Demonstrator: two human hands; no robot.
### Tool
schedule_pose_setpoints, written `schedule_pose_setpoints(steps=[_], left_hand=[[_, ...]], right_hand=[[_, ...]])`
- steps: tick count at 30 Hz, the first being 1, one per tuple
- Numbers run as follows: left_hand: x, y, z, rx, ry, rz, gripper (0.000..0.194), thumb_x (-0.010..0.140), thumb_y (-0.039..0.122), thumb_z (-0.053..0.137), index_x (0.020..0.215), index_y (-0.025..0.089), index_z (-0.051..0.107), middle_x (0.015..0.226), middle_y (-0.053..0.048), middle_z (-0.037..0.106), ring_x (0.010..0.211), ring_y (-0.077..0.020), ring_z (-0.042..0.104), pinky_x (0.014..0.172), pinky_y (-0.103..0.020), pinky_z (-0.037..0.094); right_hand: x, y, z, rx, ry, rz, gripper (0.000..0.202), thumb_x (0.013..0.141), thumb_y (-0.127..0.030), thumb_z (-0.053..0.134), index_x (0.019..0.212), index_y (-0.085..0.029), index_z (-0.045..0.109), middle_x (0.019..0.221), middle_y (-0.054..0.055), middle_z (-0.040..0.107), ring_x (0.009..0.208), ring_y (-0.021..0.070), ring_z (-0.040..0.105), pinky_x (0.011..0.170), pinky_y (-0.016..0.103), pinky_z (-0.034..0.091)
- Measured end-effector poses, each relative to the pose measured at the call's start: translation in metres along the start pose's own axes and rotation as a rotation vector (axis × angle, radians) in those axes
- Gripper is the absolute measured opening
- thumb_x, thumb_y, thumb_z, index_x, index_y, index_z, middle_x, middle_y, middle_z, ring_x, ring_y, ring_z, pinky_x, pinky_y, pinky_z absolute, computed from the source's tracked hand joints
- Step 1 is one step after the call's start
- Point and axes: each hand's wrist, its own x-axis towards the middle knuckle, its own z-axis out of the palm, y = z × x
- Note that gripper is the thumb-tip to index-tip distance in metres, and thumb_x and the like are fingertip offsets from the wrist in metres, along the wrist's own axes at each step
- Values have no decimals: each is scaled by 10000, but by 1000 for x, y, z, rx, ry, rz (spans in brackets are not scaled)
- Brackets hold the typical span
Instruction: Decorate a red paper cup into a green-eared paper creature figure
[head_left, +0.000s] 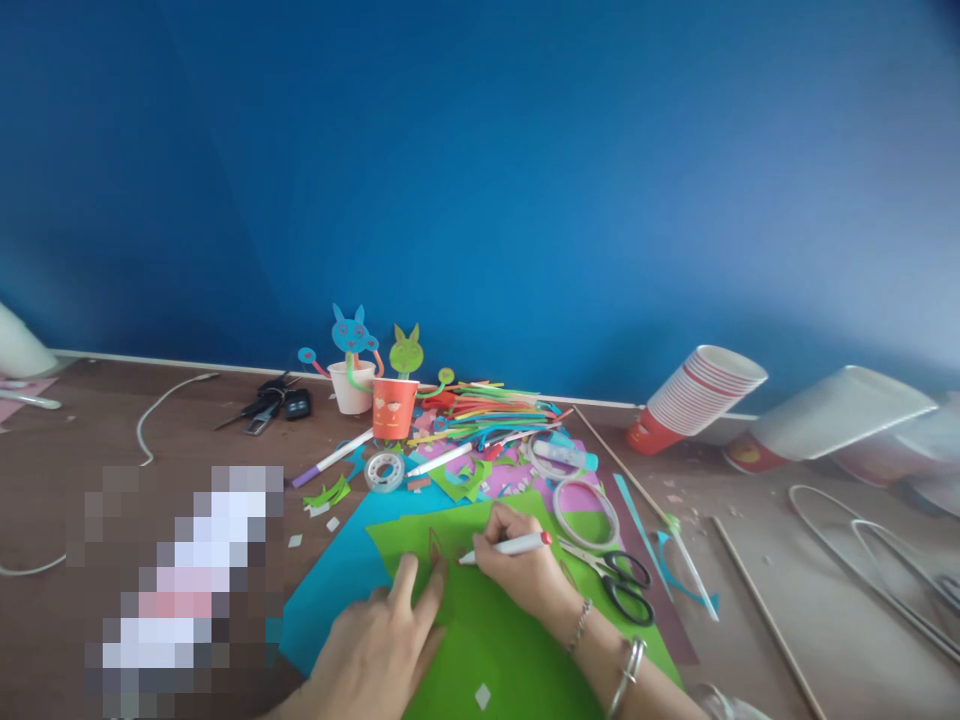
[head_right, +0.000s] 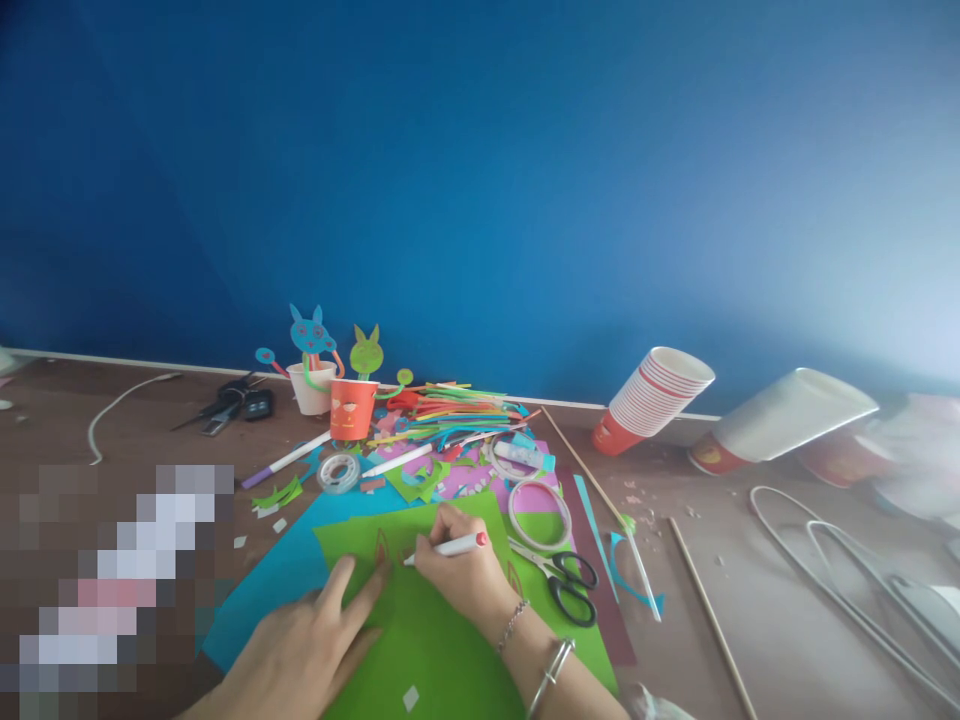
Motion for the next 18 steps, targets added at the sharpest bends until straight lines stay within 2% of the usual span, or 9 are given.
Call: schedule_pose_setpoints(steps=[18], left_hand=[[-1, -1, 0, -18, 23, 13, 493, 909, 244, 502, 1396, 254, 425, 1193, -171, 570, 561, -156, 653, 477, -271, 543]], right_hand=[[-1, 5, -2, 34, 16, -20, 223, 648, -200, 494, 528, -231, 308, 487, -71, 330, 466, 86, 310, 434, 215, 251]])
